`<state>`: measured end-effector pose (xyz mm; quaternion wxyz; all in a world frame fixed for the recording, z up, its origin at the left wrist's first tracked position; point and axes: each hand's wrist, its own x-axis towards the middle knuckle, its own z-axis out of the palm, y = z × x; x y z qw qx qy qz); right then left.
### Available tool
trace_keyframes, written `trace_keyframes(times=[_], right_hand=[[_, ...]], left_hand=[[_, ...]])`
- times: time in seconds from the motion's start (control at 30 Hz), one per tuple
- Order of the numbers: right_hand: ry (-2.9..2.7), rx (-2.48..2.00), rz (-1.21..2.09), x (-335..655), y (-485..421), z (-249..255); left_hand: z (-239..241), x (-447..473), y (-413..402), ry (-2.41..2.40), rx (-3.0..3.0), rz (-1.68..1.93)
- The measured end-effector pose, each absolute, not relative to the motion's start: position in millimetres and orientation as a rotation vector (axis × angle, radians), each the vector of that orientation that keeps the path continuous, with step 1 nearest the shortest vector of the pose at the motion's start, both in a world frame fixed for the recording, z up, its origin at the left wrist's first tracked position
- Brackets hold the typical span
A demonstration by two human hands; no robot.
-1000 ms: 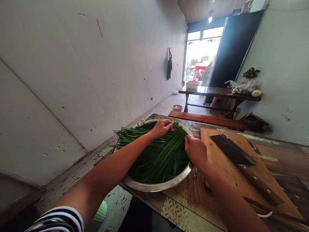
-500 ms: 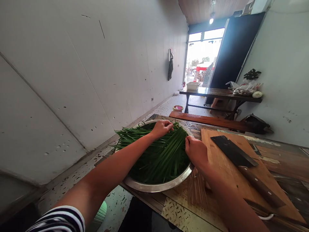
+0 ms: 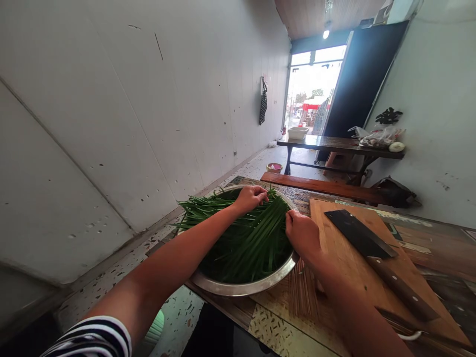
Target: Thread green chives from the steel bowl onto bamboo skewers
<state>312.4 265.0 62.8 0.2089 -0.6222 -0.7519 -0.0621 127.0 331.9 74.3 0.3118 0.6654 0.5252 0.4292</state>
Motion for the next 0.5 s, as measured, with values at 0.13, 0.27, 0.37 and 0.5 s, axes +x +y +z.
trace_keyframes(times=[0.13, 0.27, 0.37, 0.5], right_hand=[[-2.099, -1.723, -0.172, 312.4, 265.1, 63.4], [-2.100, -1.725, -0.168, 312.8, 265.9, 62.9], [-2.103, -1.733, -0.169, 313.0, 266.1, 62.8], [-2.101, -1.735, -0.153, 312.9, 265.8, 63.2]], left_hand=[[74.4, 126.3, 331.9, 1.406, 1.807, 1.106], [73.9, 126.0, 332.8, 1.405, 1.785, 1.083], [79.3, 127.3, 330.8, 1.305, 1.607, 1.054], [88.5, 128.0, 327.4, 1.151, 1.259, 1.014]])
